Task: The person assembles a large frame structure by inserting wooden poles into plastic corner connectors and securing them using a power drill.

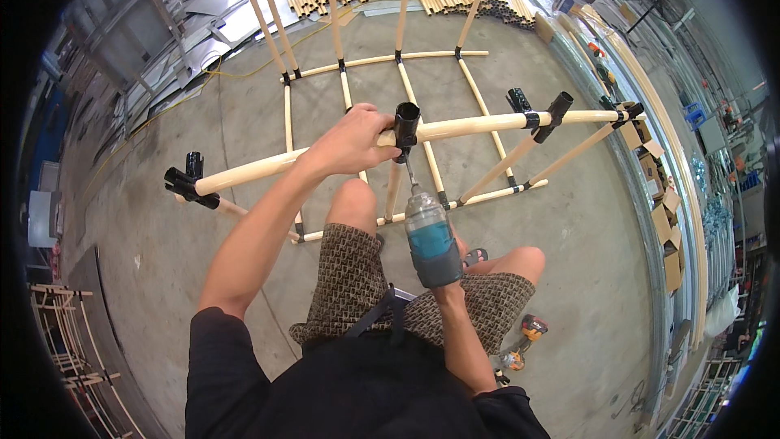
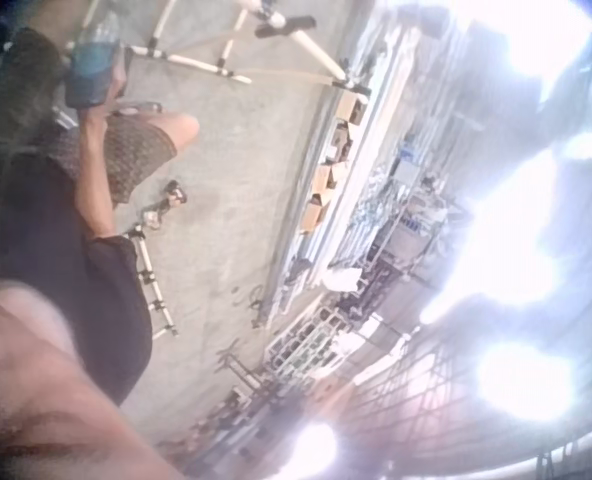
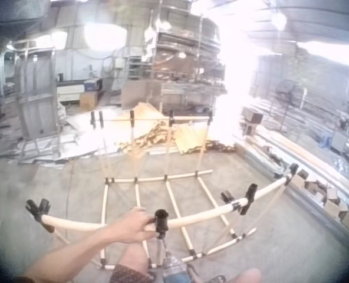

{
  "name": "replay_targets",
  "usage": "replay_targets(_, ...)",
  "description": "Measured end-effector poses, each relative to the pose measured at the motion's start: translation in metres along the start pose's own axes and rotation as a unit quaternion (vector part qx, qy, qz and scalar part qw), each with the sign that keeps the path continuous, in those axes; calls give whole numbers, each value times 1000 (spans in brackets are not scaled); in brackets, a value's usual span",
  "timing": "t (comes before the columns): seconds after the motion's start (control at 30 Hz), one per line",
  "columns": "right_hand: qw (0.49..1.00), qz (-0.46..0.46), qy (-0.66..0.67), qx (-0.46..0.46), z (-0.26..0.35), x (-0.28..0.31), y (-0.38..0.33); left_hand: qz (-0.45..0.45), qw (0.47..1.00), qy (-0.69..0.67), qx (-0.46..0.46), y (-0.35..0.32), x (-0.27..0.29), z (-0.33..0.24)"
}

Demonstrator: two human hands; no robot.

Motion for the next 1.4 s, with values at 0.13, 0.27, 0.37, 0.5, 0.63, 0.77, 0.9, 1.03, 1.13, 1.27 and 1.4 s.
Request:
replay_targets(0.13, 1000, -1, 19, 0, 0, -9, -2, 16, 1000, 11, 1, 1, -5, 11)
replay_targets(0.27, 999, -3, -12, 53, 12, -10, 2, -51, 999, -16, -6, -4, -6, 23)
replay_targets(0.37, 988, -23, -76, 129, 22, -8, 9, -38, 999, -32, -1, -1, -6, 23)
replay_targets(0.5, 997, -2, -47, 60, 14, -6, 9, -29, 999, -27, 1, -1, -3, 16)
replay_targets(0.63, 996, 0, -48, 73, 11, -6, 9, -6, 999, -25, 21, 2, 0, 12)
replay_targets(0.77, 998, 4, -46, 51, 13, -5, 14, -48, 998, 19, -27, 2, -4, 20)
replay_targets(0.9, 995, -6, -68, 69, 5, -4, 15, -53, 998, 18, -31, 4, -4, 13)
replay_targets(1.03, 998, 5, -34, 52, 5, -6, 13, -56, 997, -36, -29, 3, -6, 20)
replay_targets(1.13, 999, -1, -20, 31, -1, -9, 14, -53, 999, 2, -3, 1, 0, 10)
replay_targets(1.27, 997, 3, -46, 56, 6, -5, 13, -86, 996, 11, -21, -3, 0, 8)
replay_targets(1.4, 994, 2, -69, 89, 17, -4, 14, -22, 1000, -6, 8, -3, -2, 19)
Point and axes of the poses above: each hand's wrist, its own y-axis towards the middle knuckle, its own x-axis out of the back of the hand, z = x × y, the point moved 7 cm from there along y, towards the middle knuckle, and after that the axes turned 4 degrees about -z, right-handed, at the moved point
